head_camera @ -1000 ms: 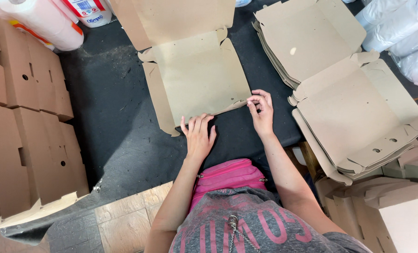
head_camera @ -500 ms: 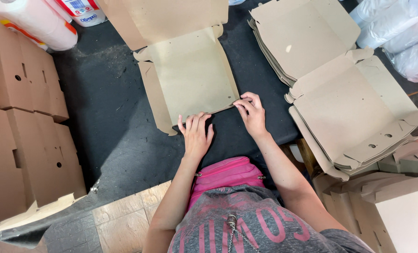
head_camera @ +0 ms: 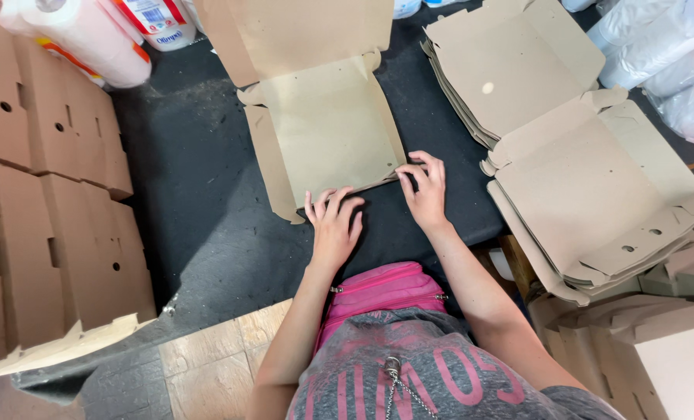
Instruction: The person assembles cardboard boxes by folding the flaps and interlocking the tabs by hand, handling one box at a time from a stack.
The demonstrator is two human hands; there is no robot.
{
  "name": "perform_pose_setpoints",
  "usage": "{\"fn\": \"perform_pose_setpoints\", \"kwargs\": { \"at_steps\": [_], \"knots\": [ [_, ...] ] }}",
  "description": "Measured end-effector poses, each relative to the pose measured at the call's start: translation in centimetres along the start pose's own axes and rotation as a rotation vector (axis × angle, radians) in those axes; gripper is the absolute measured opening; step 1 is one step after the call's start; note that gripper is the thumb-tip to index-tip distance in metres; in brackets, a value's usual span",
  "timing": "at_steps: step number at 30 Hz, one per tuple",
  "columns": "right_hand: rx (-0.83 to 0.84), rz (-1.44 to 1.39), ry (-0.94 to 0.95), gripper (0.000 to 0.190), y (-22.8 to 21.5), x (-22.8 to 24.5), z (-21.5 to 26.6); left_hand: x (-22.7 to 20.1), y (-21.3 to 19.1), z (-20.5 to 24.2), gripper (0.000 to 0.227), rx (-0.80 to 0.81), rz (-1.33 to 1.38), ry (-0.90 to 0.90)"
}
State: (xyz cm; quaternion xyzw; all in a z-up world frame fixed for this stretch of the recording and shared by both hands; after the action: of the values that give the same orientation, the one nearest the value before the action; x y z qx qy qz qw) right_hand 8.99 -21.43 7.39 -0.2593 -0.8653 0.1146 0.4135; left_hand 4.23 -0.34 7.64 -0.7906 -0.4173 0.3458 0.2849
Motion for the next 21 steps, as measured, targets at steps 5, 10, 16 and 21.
{"fn": "perform_pose_setpoints", "kwargs": {
  "at_steps": [5,10,16,21],
  "knots": [
    [0.016,0.146,-0.249,0.011,2.4,3.1,0.9,3.8,-6.4,1.4,0.019,-0.152,-0.047,-0.03],
    [0.141,-0.016,-0.347,0.015,7.7,6.2,1.7,11.7,-7.6,4.3,0.032,-0.173,0.126,-0.41],
    [0.281,0.008,-0.264,0.028,10.6,8.2,-0.3,11.5,-6.9,3.9,0.036,-0.086,0.202,-0.471],
    [0.393,-0.022,-0.134,0.007,11.6,6.2,-0.6,12.3,-5.4,3.8,0.02,-0.071,0.198,-0.535]
  ]
}}
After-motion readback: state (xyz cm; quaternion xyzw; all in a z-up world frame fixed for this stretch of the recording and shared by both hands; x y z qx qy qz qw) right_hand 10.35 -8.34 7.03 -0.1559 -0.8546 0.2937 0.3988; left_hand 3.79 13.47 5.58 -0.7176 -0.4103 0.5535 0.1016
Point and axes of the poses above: each hand's wrist, its own z-axis away from the middle knuckle, its own y-axis out of the palm, x = y × z, the point moved 7 cm from there along -z, towards the middle knuckle, and after that the axes turned 12 degrees about -z, right-handed, at the moved point
